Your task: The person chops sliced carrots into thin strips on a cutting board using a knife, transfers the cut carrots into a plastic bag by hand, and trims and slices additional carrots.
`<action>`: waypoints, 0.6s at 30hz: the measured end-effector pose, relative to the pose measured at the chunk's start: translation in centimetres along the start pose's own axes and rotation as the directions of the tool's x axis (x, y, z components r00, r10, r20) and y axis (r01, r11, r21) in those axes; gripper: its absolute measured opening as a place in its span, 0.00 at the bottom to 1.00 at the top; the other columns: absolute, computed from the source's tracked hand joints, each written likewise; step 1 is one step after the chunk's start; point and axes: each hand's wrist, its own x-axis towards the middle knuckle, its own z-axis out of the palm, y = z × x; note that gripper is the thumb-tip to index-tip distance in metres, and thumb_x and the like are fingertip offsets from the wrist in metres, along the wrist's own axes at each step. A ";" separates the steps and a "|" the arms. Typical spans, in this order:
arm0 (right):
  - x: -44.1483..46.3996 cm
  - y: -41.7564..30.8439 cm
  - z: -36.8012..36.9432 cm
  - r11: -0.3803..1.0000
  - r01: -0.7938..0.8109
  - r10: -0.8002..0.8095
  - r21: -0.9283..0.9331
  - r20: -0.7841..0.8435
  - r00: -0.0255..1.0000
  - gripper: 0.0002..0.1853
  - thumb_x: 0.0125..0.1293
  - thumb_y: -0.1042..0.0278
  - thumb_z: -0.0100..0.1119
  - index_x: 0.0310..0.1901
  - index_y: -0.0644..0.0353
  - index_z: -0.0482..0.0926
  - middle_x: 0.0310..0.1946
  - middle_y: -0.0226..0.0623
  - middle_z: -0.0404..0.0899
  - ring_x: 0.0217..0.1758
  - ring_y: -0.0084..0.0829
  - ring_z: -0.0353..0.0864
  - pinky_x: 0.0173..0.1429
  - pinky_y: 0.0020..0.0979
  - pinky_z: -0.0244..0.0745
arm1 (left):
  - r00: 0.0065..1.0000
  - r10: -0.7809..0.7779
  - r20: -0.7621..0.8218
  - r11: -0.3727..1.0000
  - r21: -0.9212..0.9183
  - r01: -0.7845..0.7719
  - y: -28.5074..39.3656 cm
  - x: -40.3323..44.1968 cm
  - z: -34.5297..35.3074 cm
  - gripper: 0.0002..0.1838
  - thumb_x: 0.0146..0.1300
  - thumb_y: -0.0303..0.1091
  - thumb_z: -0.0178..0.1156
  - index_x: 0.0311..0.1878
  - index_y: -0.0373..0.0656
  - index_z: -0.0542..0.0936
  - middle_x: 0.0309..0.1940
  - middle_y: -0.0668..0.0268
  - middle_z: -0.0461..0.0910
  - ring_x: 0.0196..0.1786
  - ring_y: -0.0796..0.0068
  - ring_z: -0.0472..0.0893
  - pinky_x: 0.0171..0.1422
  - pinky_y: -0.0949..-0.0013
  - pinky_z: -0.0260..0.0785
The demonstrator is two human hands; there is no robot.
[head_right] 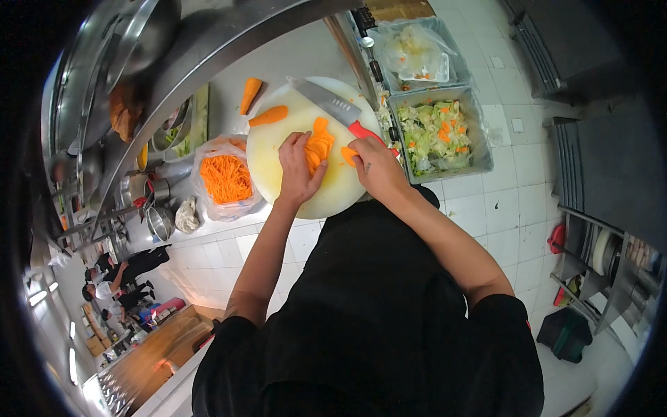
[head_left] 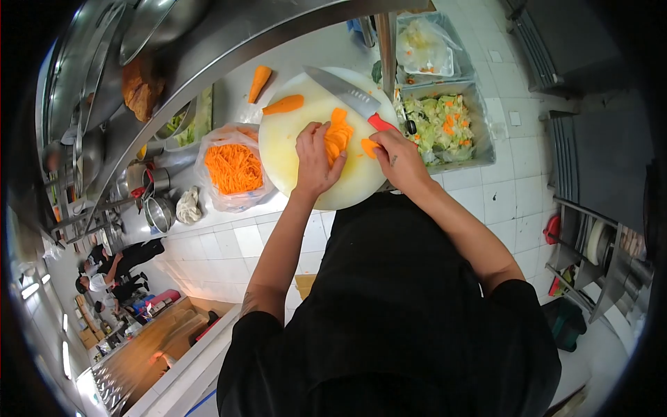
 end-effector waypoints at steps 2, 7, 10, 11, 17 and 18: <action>0.2 0.0 -0.4 1.000 0.002 -0.002 -0.003 0.006 1.000 0.11 0.72 0.81 0.66 0.54 0.65 0.83 0.47 0.50 0.85 0.49 0.55 0.88 0.53 0.46 0.82 | 1.000 0.003 0.010 0.997 0.083 -0.004 0.9 0.4 -0.3 0.40 0.65 0.44 0.73 0.78 0.42 0.71 0.69 0.47 0.70 0.74 0.41 0.69 0.83 0.39 0.56; 0.9 0.5 -1.3 0.999 0.011 -0.013 0.033 0.052 0.999 0.11 0.72 0.79 0.67 0.54 0.62 0.81 0.50 0.52 0.85 0.50 0.60 0.87 0.53 0.52 0.82 | 1.000 0.008 0.009 0.975 0.224 -0.010 1.1 0.7 0.6 0.38 0.64 0.48 0.75 0.75 0.45 0.75 0.66 0.50 0.73 0.71 0.45 0.72 0.81 0.37 0.57; 1.3 0.5 -1.9 0.997 -0.003 -0.003 0.083 0.072 0.997 0.11 0.72 0.79 0.67 0.53 0.62 0.81 0.49 0.52 0.85 0.49 0.60 0.87 0.52 0.52 0.82 | 1.000 0.019 0.007 0.984 0.178 -0.020 0.7 0.9 0.9 0.33 0.64 0.45 0.75 0.70 0.44 0.78 0.63 0.50 0.74 0.66 0.44 0.73 0.78 0.40 0.60; 1.4 0.5 -2.0 0.996 -0.002 -0.005 0.086 0.076 0.997 0.11 0.72 0.79 0.67 0.53 0.62 0.81 0.49 0.52 0.85 0.49 0.60 0.87 0.52 0.52 0.82 | 0.999 0.030 -0.024 0.986 0.163 -0.025 0.8 0.9 0.9 0.32 0.64 0.44 0.75 0.68 0.44 0.79 0.62 0.50 0.74 0.65 0.44 0.74 0.76 0.41 0.62; 1.9 0.4 -2.3 0.996 0.031 -0.034 0.080 0.046 0.998 0.13 0.70 0.81 0.67 0.55 0.61 0.81 0.47 0.51 0.86 0.47 0.60 0.87 0.51 0.51 0.83 | 0.999 -0.014 -0.042 0.996 0.088 0.017 0.8 0.1 0.8 0.28 0.64 0.34 0.74 0.65 0.40 0.78 0.61 0.46 0.74 0.64 0.42 0.74 0.73 0.45 0.66; 2.0 0.4 -2.3 0.996 0.036 -0.037 0.079 0.012 0.999 0.13 0.70 0.82 0.68 0.54 0.62 0.82 0.47 0.51 0.86 0.46 0.59 0.88 0.50 0.50 0.83 | 0.997 -0.038 -0.062 0.998 0.045 0.040 0.5 0.0 0.7 0.27 0.64 0.31 0.73 0.65 0.38 0.77 0.61 0.45 0.74 0.64 0.41 0.74 0.73 0.45 0.67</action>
